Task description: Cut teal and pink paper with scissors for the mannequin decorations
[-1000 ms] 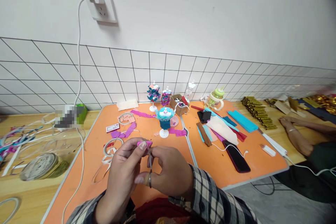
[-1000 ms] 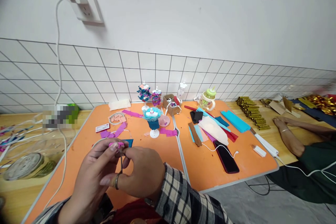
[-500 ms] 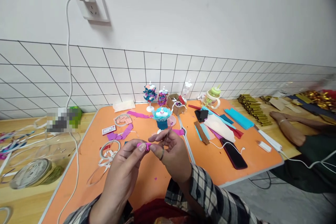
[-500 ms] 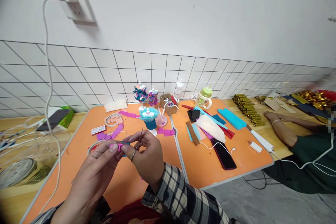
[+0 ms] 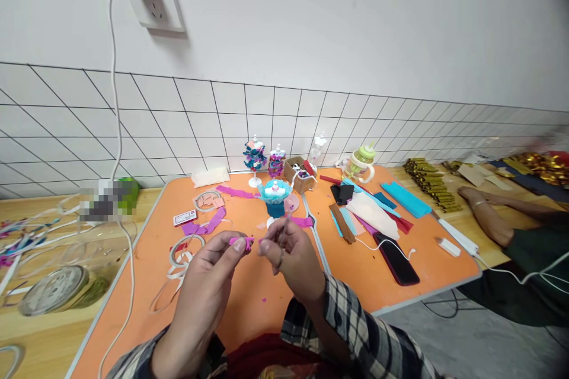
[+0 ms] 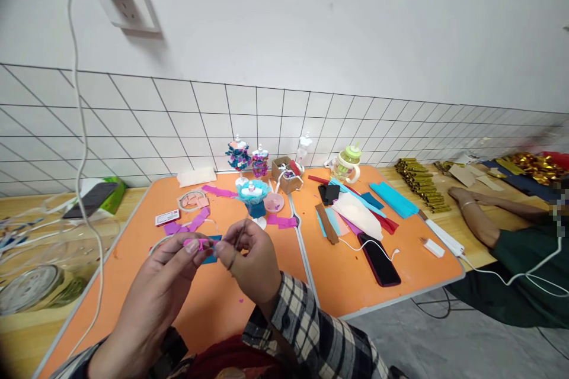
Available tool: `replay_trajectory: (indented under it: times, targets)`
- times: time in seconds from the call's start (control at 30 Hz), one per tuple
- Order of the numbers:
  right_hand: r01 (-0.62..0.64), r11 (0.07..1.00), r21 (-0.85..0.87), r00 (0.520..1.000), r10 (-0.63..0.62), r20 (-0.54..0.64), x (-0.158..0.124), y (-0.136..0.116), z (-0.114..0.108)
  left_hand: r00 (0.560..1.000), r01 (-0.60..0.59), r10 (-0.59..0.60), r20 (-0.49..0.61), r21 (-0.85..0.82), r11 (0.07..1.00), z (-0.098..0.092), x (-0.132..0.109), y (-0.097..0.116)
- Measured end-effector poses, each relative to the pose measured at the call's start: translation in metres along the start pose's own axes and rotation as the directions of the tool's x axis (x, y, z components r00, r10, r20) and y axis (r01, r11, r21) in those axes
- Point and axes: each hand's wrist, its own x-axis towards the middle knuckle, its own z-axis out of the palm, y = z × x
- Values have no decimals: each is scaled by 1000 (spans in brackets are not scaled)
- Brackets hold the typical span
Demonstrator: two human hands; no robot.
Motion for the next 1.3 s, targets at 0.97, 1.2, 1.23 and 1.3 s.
replay_trajectory:
  times: [0.97, 1.2, 1.23, 1.3]
  targets:
    - [142, 966, -217, 989, -133, 57, -2, -14, -11, 986, -136, 86, 144, 386, 912, -11, 3, 5]
    - [135, 964, -230, 990, -122, 73, -11, -21, -11, 997, 10, -8, -79, 26, 1000, -5, 0, 20]
    - [160, 934, -320, 982, -117, 150, -14, -22, -10, 996, 16, -16, -84, -8, 1000, -4, -2, 25]
    - [201, 850, -488, 954, -56, 295, -20, -23, -7, 997, -5, 3, -80, -23, 1000, -1, -6, 33]
